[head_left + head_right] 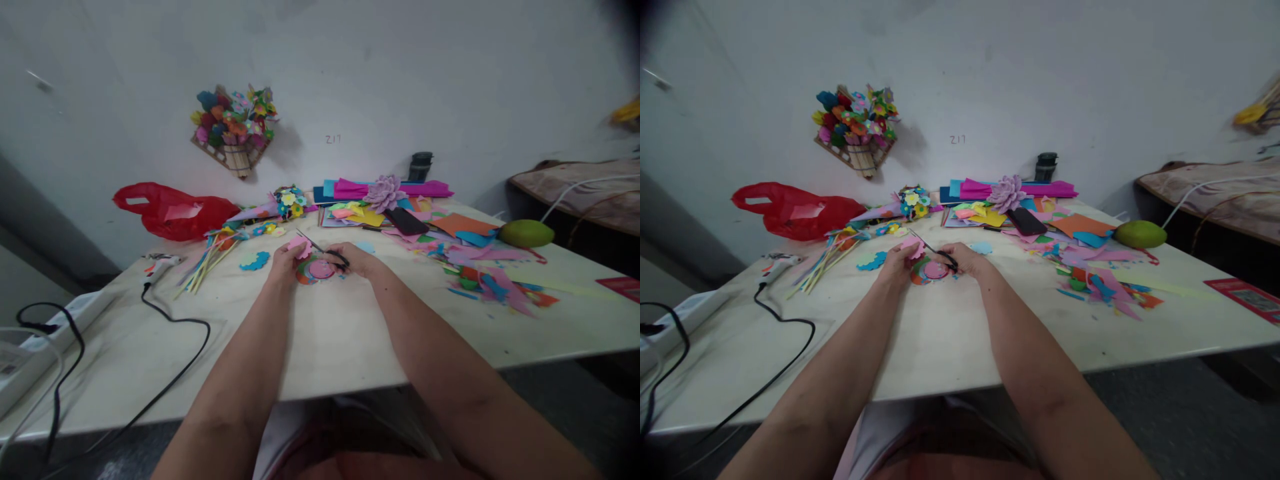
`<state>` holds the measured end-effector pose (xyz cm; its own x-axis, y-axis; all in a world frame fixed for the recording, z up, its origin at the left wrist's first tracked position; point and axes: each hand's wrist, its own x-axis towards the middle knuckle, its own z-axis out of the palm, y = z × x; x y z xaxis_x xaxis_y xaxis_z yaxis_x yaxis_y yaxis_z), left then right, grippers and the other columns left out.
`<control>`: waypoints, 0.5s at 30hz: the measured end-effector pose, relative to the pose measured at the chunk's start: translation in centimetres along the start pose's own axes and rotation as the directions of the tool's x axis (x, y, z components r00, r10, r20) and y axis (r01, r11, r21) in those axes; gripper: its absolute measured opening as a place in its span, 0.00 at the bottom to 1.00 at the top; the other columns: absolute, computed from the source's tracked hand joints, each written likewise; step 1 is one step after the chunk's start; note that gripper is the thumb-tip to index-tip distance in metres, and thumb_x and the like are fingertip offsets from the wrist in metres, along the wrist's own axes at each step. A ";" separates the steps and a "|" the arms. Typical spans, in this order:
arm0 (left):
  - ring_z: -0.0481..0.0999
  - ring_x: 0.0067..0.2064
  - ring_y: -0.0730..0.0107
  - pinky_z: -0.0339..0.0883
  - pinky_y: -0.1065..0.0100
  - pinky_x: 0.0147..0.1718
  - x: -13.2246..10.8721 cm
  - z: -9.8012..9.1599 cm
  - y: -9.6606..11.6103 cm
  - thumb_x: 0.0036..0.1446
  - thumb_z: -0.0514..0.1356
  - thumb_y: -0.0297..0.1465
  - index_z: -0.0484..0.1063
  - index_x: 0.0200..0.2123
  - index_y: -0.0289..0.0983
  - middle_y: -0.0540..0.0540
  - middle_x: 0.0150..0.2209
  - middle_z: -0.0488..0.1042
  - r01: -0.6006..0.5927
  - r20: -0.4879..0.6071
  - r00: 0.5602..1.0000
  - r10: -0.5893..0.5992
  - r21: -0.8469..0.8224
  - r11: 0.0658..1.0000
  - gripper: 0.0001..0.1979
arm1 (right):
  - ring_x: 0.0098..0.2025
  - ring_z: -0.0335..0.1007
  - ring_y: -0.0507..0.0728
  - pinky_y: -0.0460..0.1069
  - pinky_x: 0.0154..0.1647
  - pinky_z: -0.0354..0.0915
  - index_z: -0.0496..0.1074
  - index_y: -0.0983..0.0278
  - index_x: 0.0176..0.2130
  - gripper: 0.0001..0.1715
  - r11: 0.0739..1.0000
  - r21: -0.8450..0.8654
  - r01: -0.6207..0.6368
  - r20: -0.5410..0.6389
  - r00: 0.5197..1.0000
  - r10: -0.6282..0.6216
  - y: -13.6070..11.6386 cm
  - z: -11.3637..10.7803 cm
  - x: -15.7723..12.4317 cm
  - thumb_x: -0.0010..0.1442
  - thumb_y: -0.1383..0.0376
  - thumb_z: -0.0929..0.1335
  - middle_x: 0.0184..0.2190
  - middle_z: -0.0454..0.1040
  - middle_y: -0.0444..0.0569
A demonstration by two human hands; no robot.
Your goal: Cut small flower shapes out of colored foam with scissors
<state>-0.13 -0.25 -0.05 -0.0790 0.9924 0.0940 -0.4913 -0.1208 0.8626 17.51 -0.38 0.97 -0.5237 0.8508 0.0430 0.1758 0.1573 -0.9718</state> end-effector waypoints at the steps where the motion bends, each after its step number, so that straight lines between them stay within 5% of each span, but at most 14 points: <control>1: 0.71 0.23 0.75 0.69 0.72 0.26 0.0 0.0 0.0 0.31 0.70 0.28 0.72 0.23 0.32 0.46 0.22 0.73 0.001 -0.004 1.000 -0.001 0.000 1.000 0.13 | 0.13 0.56 0.45 0.41 0.10 0.46 0.66 0.67 0.28 0.12 1.000 -0.001 -0.002 0.000 1.000 0.002 0.0 0.0 0.0 0.52 0.59 0.67 0.15 0.65 0.41; 15: 0.70 0.23 0.75 0.69 0.71 0.26 0.0 0.1 0.1 0.33 0.69 0.26 0.72 0.24 0.33 0.46 0.23 0.73 0.007 -0.035 0.999 -0.007 0.000 1.000 0.11 | 0.12 0.53 0.44 0.41 0.11 0.44 0.66 0.67 0.26 0.12 1.000 -0.008 0.002 0.006 1.000 -0.002 0.0 -0.1 -0.1 0.51 0.60 0.68 0.13 0.63 0.40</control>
<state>-0.14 -0.26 0.10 -0.1059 0.9919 0.0706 -0.4917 -0.1139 0.8633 17.69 -0.42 0.97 -0.5291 0.8474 0.0439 0.1811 0.1633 -0.9698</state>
